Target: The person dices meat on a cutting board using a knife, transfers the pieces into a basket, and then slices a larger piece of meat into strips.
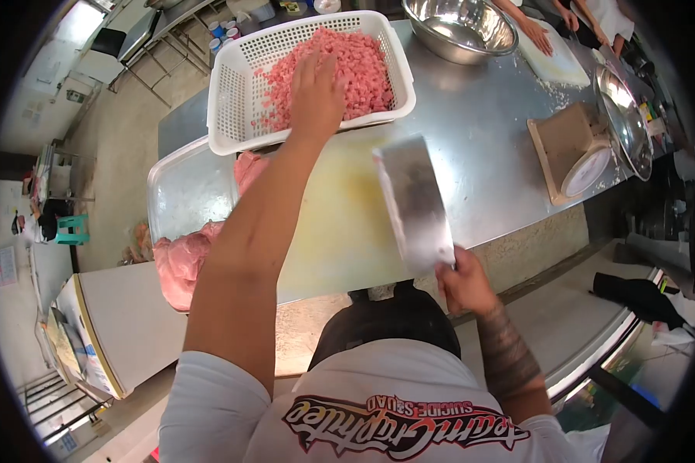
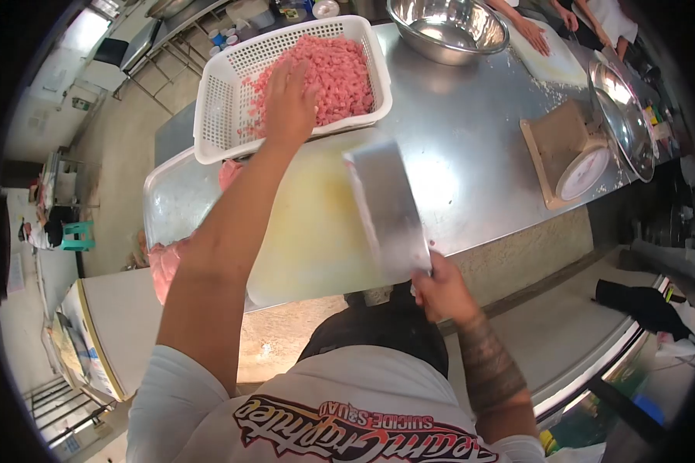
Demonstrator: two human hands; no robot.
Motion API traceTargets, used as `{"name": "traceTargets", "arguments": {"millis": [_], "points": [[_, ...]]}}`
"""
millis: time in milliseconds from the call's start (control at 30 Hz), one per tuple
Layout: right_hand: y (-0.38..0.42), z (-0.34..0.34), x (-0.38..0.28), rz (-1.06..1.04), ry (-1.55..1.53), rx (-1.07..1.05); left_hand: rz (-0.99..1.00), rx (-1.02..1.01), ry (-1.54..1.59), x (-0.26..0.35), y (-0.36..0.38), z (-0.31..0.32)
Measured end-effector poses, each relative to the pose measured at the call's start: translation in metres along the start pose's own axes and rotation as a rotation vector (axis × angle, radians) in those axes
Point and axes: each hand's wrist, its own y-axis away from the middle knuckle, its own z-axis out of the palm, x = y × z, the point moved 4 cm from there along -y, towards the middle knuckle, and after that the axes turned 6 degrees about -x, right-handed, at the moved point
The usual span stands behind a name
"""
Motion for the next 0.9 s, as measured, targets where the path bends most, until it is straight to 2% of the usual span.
{"name": "traceTargets", "arguments": {"millis": [33, 100, 167, 200, 267, 333, 433, 533, 633, 700, 767, 800, 833, 900], "points": [[0.011, -0.007, 0.011, -0.049, -0.075, 0.036, -0.017, -0.032, 0.067, 0.005, 0.018, -0.012], [0.022, -0.039, 0.033, -0.02, -0.024, 0.121, -0.016, -0.133, 0.171, 0.026, 0.069, -0.03], [0.035, -0.073, 0.056, -0.02, -0.051, 0.234, -0.036, -0.357, 0.291, 0.069, 0.124, -0.041], [0.036, -0.093, 0.051, -0.026, 0.036, 0.23, -0.066, -0.497, 0.371, 0.097, 0.142, -0.042], [0.029, -0.121, 0.018, -0.036, 0.24, 0.243, 0.101, -0.68, 0.419, 0.151, 0.169, -0.033], [0.018, -0.136, -0.011, -0.048, 0.371, 0.259, 0.188, -0.812, 0.474, 0.204, 0.178, -0.022], [0.007, -0.146, -0.037, -0.044, 0.475, 0.268, 0.198, -0.925, 0.458, 0.257, 0.177, 0.008], [0.0, -0.147, -0.044, -0.118, 0.764, 0.311, 0.165, -1.003, 0.369, 0.278, 0.183, 0.046], [0.0, -0.148, -0.028, -0.197, 0.784, 0.317, 0.046, -1.104, 0.475, 0.269, 0.183, 0.065], [0.009, -0.15, -0.023, -0.101, 0.646, 0.249, -0.061, -1.183, 0.636, 0.259, 0.171, 0.057], [0.016, -0.151, -0.013, -0.048, 0.518, 0.175, -0.392, -1.034, 0.931, 0.233, 0.125, 0.018], [0.015, -0.152, -0.002, -0.043, 0.456, 0.138, -0.575, -0.875, 1.243, 0.206, 0.116, 0.015], [0.015, -0.152, 0.004, -0.036, 0.394, 0.103, -0.796, -0.487, 1.432, 0.181, 0.095, -0.014], [0.015, -0.138, -0.001, -0.039, 0.319, 0.039, -0.884, -0.048, 1.323, 0.1, 0.092, -0.046]]}}
